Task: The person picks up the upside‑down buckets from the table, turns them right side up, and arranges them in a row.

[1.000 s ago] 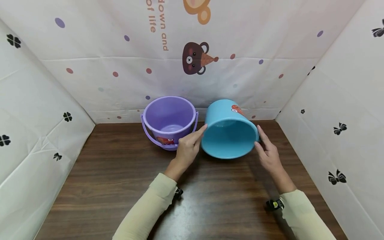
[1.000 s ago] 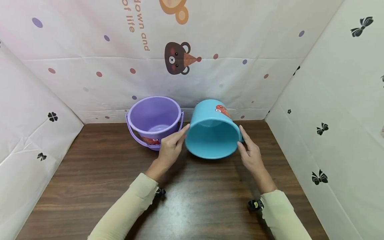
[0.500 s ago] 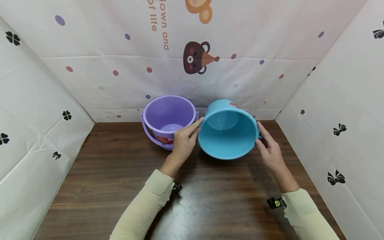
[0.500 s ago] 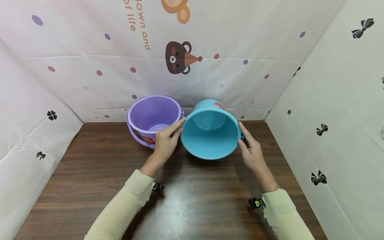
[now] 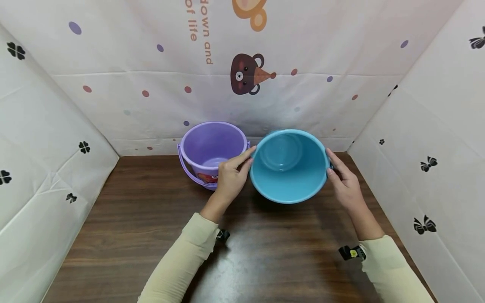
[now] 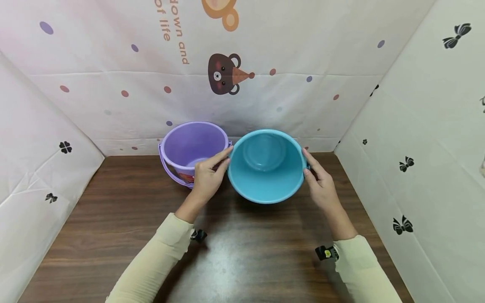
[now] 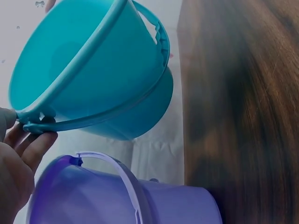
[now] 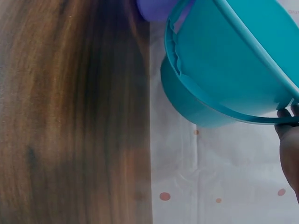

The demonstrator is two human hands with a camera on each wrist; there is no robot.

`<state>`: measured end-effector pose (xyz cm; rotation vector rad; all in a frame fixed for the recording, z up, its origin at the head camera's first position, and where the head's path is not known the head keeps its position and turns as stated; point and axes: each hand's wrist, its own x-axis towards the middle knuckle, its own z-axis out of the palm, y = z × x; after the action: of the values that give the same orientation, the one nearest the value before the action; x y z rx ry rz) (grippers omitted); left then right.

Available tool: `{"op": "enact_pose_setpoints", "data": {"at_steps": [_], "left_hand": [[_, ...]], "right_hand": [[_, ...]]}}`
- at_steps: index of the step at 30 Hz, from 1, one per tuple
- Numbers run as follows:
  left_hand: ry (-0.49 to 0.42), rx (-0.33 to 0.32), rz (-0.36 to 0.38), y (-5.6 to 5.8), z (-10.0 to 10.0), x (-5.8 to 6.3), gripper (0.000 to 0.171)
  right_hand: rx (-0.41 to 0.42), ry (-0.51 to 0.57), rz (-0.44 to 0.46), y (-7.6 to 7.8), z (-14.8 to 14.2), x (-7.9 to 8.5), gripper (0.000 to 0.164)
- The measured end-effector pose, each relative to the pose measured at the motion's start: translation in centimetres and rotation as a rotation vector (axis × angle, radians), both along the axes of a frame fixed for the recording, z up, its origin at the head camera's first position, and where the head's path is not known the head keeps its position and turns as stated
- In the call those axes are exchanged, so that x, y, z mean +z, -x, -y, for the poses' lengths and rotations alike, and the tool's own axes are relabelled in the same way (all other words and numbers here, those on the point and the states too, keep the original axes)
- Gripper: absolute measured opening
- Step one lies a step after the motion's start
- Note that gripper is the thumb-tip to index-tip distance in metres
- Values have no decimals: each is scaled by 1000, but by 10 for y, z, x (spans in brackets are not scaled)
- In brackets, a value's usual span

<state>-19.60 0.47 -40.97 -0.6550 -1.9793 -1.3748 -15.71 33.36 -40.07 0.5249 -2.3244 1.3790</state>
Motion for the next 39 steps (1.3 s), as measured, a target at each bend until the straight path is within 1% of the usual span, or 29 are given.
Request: {"op": "enact_pose_setpoints", "data": {"at_steps": [5, 10, 14, 19, 23, 29, 32, 36, 39], "left_hand": [[-3, 5, 17, -1, -1, 1, 32], [11, -7, 44, -1, -2, 2, 34], [15, -2, 86, 0, -3, 4, 34], [10, -5, 151, 3, -6, 6, 34], [24, -2, 197, 6, -8, 8, 34], [17, 6, 232, 14, -14, 11, 35], [6, -2, 255, 16, -17, 12, 34], [0, -7, 300, 19, -23, 13, 34], [23, 19, 335, 22, -28, 16, 34]], "right_hand": [[-4, -4, 51, 4, -2, 7, 50], [41, 42, 96, 8, -4, 8, 49], [74, 83, 123, 9, -5, 7, 48], [98, 127, 130, 15, -6, 7, 48], [105, 129, 117, 21, -7, 10, 48], [72, 91, 141, 31, -10, 18, 47], [49, 67, 167, 35, -12, 20, 47], [31, 57, 232, 43, -16, 20, 49], [17, 45, 300, 49, -21, 20, 51]]}}
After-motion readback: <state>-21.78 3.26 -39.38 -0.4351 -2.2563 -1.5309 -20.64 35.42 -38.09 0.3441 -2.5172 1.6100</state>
